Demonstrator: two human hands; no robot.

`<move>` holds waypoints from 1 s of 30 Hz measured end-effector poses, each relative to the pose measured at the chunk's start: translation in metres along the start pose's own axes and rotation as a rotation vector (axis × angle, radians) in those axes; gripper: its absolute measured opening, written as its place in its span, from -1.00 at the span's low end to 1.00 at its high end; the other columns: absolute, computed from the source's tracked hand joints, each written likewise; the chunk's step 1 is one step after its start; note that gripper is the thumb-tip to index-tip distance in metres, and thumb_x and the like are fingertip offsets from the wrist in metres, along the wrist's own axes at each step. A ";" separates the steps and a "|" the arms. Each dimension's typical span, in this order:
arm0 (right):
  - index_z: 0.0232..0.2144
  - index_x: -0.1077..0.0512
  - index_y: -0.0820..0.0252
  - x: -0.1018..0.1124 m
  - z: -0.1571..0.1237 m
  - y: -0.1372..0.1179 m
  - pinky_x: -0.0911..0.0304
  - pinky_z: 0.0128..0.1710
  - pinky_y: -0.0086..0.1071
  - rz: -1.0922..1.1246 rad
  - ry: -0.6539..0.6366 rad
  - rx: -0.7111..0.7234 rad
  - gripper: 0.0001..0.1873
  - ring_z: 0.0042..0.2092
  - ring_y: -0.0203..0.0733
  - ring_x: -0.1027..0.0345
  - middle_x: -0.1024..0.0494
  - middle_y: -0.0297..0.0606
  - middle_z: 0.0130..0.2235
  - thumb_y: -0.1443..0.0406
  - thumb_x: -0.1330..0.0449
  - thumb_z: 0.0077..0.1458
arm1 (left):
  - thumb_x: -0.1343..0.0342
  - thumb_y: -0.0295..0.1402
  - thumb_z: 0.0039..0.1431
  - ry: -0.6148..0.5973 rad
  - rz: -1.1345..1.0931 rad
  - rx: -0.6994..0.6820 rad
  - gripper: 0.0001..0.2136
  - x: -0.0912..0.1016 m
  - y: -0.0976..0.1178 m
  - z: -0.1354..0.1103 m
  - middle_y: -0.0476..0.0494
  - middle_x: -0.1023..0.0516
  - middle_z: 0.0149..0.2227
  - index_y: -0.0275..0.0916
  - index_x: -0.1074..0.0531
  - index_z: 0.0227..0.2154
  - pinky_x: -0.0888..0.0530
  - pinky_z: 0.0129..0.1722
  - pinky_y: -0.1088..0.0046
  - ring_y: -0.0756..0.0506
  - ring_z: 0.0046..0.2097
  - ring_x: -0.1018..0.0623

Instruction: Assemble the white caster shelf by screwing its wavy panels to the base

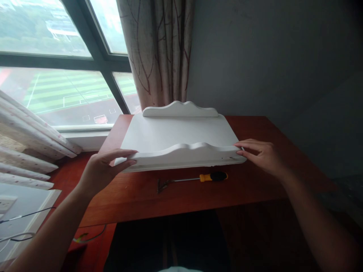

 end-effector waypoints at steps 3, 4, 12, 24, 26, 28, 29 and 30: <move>-0.09 -0.65 0.00 0.000 -0.001 -0.001 -0.51 0.01 -0.16 -0.015 -0.001 0.023 -0.74 -0.03 -0.01 -0.59 -0.68 -0.25 -0.05 0.13 -0.24 0.25 | -0.31 0.20 -0.02 -0.001 -0.001 0.001 -0.52 0.000 0.001 0.000 -0.08 -0.72 -0.21 -0.07 -0.67 -0.23 -0.61 -0.01 0.29 -0.19 -0.17 -0.69; -0.10 -0.65 0.00 0.000 -0.002 -0.002 -0.51 0.01 -0.17 -0.016 -0.001 0.029 -0.75 -0.03 -0.02 -0.59 -0.68 -0.25 -0.05 0.13 -0.25 0.25 | -0.31 0.19 -0.02 -0.002 -0.004 0.001 -0.53 0.000 0.001 0.001 -0.08 -0.72 -0.21 -0.07 -0.68 -0.23 -0.61 -0.01 0.28 -0.19 -0.17 -0.68; -0.09 -0.65 0.02 -0.003 -0.004 0.002 -0.51 -0.04 -0.20 -0.029 -0.009 0.030 -0.76 -0.04 -0.03 -0.59 -0.68 -0.25 -0.05 0.16 -0.26 0.25 | -0.35 0.05 0.02 -0.016 0.005 0.001 -0.60 0.000 0.003 0.001 -0.02 -0.72 -0.20 -0.13 -0.68 -0.21 -0.62 -0.07 0.25 -0.20 -0.17 -0.68; -0.08 -0.65 -0.03 -0.012 -0.008 0.007 -0.54 -0.08 -0.16 -0.044 -0.021 0.017 -0.74 -0.04 0.01 -0.59 -0.68 -0.25 -0.06 0.13 -0.23 0.26 | -0.32 0.13 0.02 -0.003 -0.004 -0.039 -0.58 -0.004 0.003 -0.002 -0.05 -0.72 -0.20 -0.05 -0.67 -0.19 -0.59 -0.05 0.35 -0.16 -0.20 -0.67; -0.09 -0.65 -0.02 -0.014 -0.009 0.010 -0.54 -0.10 -0.15 -0.045 -0.020 -0.002 -0.73 -0.04 0.01 -0.59 -0.68 -0.24 -0.05 0.12 -0.22 0.26 | -0.33 0.12 0.03 -0.006 0.006 -0.046 -0.58 -0.006 0.001 -0.003 -0.06 -0.71 -0.21 -0.06 -0.66 -0.19 -0.60 -0.12 0.37 -0.14 -0.23 -0.66; -0.10 -0.65 0.00 -0.015 -0.010 0.011 -0.54 -0.10 -0.16 -0.034 -0.011 -0.010 -0.73 -0.05 0.01 -0.59 -0.68 -0.23 -0.05 0.12 -0.21 0.26 | -0.32 0.11 0.04 -0.003 0.010 -0.042 -0.58 -0.008 -0.002 -0.004 -0.08 -0.71 -0.23 -0.08 -0.66 -0.20 -0.59 -0.21 0.40 -0.13 -0.27 -0.64; -0.10 -0.65 0.00 -0.016 -0.010 0.011 -0.53 -0.09 -0.17 -0.027 -0.011 -0.009 -0.73 -0.05 0.00 -0.59 -0.68 -0.23 -0.06 0.12 -0.22 0.26 | -0.31 0.11 0.05 -0.001 0.010 -0.041 -0.59 -0.008 -0.003 -0.005 -0.09 -0.71 -0.23 -0.09 -0.66 -0.20 -0.59 -0.23 0.41 -0.12 -0.28 -0.64; -0.10 -0.64 0.01 -0.016 -0.010 0.011 -0.53 -0.08 -0.17 -0.021 -0.011 -0.006 -0.73 -0.06 -0.01 -0.59 -0.68 -0.23 -0.06 0.12 -0.22 0.26 | -0.31 0.10 0.05 -0.001 0.008 -0.043 -0.59 -0.009 -0.003 -0.005 -0.10 -0.71 -0.24 -0.10 -0.66 -0.21 -0.59 -0.24 0.42 -0.12 -0.29 -0.64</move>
Point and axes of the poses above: each hand's wrist, its own z-axis towards the middle knuckle, its own x-axis out of the back of the hand, y = z × x, the point moved 7 cm from there along z, towards the middle knuckle
